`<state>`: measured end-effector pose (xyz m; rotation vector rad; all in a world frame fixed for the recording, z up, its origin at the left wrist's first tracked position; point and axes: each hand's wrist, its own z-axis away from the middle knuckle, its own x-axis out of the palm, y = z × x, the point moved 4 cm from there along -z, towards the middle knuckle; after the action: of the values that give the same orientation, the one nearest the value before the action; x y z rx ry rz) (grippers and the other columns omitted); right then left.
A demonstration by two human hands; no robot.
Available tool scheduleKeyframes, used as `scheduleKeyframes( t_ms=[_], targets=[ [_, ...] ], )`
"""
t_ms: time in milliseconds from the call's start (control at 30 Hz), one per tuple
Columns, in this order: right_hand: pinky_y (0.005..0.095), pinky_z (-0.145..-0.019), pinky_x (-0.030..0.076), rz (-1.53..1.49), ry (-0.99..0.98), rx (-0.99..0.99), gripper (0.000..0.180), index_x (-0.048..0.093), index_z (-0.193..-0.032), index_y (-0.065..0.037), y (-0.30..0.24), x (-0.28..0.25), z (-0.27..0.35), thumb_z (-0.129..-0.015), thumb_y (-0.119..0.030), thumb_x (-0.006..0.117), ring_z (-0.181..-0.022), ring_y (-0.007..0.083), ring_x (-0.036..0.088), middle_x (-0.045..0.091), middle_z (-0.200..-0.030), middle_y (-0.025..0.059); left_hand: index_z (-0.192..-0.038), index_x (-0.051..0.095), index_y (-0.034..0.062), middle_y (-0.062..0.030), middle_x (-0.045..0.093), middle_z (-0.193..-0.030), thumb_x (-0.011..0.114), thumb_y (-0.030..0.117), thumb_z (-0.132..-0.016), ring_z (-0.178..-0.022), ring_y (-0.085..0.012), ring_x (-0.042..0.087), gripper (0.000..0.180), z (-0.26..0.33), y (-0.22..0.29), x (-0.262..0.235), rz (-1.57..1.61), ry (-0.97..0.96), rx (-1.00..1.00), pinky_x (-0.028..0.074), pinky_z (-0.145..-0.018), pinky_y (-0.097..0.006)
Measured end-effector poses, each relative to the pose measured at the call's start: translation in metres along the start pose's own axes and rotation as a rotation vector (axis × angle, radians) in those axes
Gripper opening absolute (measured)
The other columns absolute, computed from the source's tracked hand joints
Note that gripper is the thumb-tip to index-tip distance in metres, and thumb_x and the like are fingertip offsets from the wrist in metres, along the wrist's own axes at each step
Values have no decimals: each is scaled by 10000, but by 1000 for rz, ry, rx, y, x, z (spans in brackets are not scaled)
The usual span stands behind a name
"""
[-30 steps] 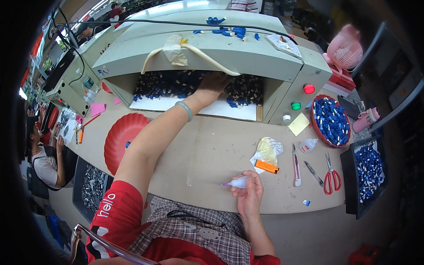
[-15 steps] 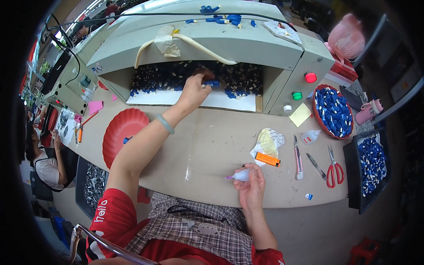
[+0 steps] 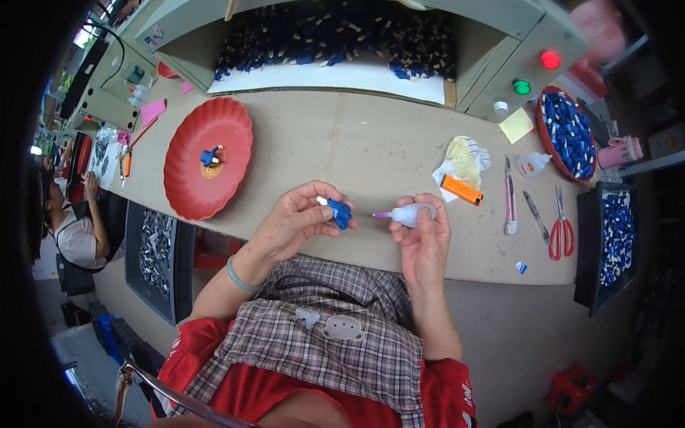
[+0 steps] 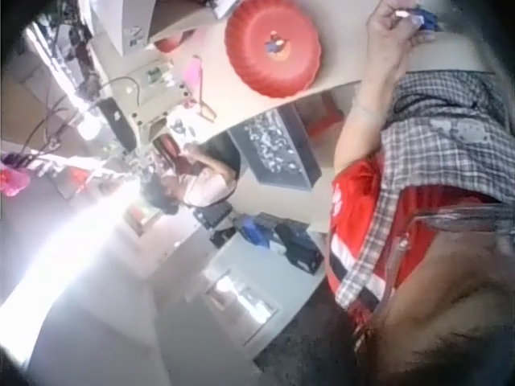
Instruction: The person applies glue to figurine parts using a squeeze bottle and fits pieces together by hand, then pours figurines from a plate into a bin. The person heats the tip of the glue bottle with a lighter and glues more figurine parts together.
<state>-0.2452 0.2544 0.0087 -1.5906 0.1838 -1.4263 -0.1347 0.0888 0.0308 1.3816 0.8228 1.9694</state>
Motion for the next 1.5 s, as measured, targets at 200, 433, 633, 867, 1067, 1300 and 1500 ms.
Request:
scheduleKeyframes(
  t_ms=[200,433,633,867,1067,1300,1500],
  targets=[
    [223,-539,475,56,-57,-34,228,492,-1103,-45,2,13,6,-924,-162,571,-682,164,612,612,-958,151,-1100,551,73,-147,636,-1072,584,83,-895,-851,-99,601,208,23,-3,-5,-104,36,41,492,-721,-208],
    [236,-529,467,345,-139,-197,293,489,-1113,-17,-8,28,17,-917,-210,590,-664,165,608,621,-954,181,-1203,513,24,-128,638,-1035,590,140,-900,-778,-79,555,333,38,-19,-15,116,-14,2,459,-683,-195],
    [250,-531,478,437,-167,-309,317,479,-1116,6,-13,41,25,-956,-265,516,-646,176,604,626,-936,207,-1269,483,-22,-122,637,-1023,576,155,-915,-770,-84,554,407,42,-16,-13,190,-60,-19,455,-676,-197],
    [263,-561,507,578,-223,-448,305,470,-1126,16,-12,48,33,-962,-240,503,-657,174,608,628,-914,216,-1304,446,-42,-126,638,-1009,542,139,-935,-775,-76,565,423,44,-17,-11,191,-71,-32,468,-665,-189],
    [267,-583,526,656,-250,-488,298,468,-1133,22,-11,50,35,-964,-222,494,-708,185,630,633,-914,212,-1300,447,-48,-118,638,-995,531,149,-942,-770,-77,564,417,43,-21,-13,179,-82,-38,463,-660,-181],
    [268,-592,531,690,-244,-520,285,471,-1127,29,-9,47,35,-964,-204,492,-727,186,637,641,-920,210,-1288,459,-51,-111,637,-981,528,161,-944,-771,-78,561,410,41,-23,-12,181,-89,-45,461,-665,-187],
    [269,-592,531,696,-251,-508,280,474,-1115,29,-9,46,34,-965,-207,491,-720,186,639,644,-913,207,-1278,472,-51,-107,634,-971,526,172,-946,-769,-78,564,403,41,-23,-12,174,-86,-47,456,-656,-187]
  ],
)
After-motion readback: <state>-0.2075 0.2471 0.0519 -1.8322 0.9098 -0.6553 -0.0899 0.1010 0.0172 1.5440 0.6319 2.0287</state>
